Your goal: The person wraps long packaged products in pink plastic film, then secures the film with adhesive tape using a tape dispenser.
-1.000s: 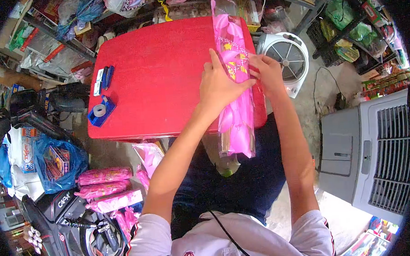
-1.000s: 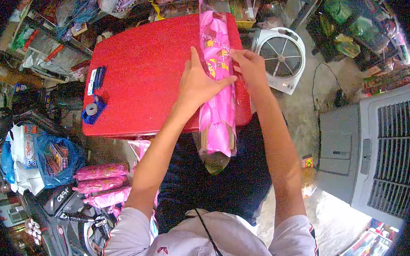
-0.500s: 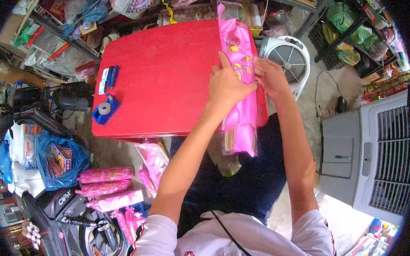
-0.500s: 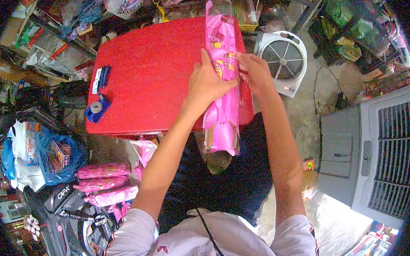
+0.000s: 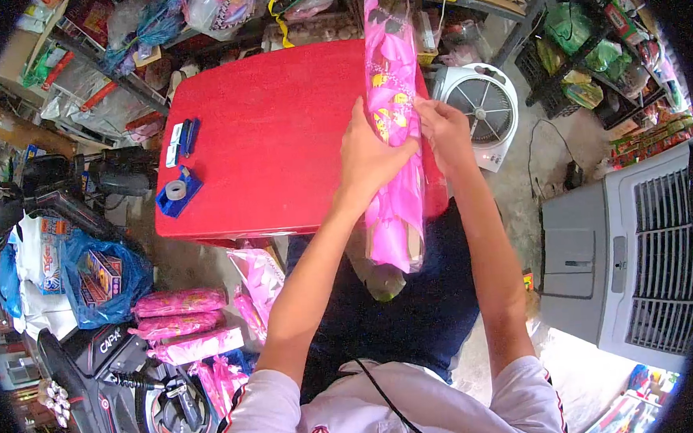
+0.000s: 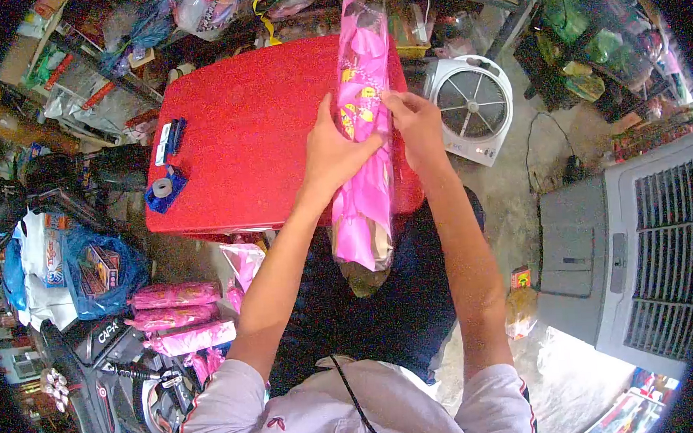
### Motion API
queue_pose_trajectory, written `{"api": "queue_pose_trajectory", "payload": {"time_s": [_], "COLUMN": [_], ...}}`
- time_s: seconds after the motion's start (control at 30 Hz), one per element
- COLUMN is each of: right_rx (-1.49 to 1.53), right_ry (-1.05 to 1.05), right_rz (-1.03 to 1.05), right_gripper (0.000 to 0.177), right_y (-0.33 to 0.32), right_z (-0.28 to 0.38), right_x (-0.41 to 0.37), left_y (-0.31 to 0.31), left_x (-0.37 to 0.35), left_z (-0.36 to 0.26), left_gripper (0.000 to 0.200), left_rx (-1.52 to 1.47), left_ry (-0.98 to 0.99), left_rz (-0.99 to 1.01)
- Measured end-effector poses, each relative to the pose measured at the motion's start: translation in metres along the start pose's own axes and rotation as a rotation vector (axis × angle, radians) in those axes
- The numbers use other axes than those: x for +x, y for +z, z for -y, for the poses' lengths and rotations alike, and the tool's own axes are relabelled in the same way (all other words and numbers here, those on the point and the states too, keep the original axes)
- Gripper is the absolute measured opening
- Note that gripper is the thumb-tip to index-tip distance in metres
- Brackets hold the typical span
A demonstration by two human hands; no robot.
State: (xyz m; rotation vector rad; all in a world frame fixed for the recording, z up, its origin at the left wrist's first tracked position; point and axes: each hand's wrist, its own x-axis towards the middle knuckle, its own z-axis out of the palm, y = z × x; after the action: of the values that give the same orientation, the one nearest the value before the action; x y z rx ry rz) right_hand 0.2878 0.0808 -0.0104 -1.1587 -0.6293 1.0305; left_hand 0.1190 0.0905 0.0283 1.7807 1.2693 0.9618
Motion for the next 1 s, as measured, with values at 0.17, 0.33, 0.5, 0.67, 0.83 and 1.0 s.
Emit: {"api": "queue_pose_trajectory", "payload": {"time_s": [0.17,0.33,0.5,0.67,0.83,1.0], "right_rx": [-0.203,-0.238,-0.22,-0.13,-0.01,0.116], "right_ry": [-0.107,-0.13,-0.176,-0.237,-0.296,-0.202], "right_rz": [-0.089,-0.096,-0.068,-0.055,-0.005,0.066], "right_gripper": [0.028,0.027,0.016,0.01,0.024,0.036], "right_y": [0.013,0.028,0.038,0.042,0.052,0.055], "right_z": [0.008,0.026,0.036,0.033,0.033,0.034], "right_x": [-0.012,-0.03,-0.045,-0.048,-0.06,-0.066], "left_y": [-0.006,-0.02,-0.022,-0.029,-0.037,-0.04], "left_x": [0.003,0.016,0.02,0.015,0.004,-0.001], "left_z": [0.009,0.008,0.004,0.0,-0.006,0.003], "left_gripper": [0.105,0.095,0.066,0.06,0.057,0.05], "left_rx": [-0.067,-0.156,-0.148,-0.288,-0.387,-0.531], "left_ry": [0.0,-0.079,-0.035,-0.021,-0.016,-0.017], "left_rz": [0.052,0.05,0.067,0.069,0.037,0.041]}}
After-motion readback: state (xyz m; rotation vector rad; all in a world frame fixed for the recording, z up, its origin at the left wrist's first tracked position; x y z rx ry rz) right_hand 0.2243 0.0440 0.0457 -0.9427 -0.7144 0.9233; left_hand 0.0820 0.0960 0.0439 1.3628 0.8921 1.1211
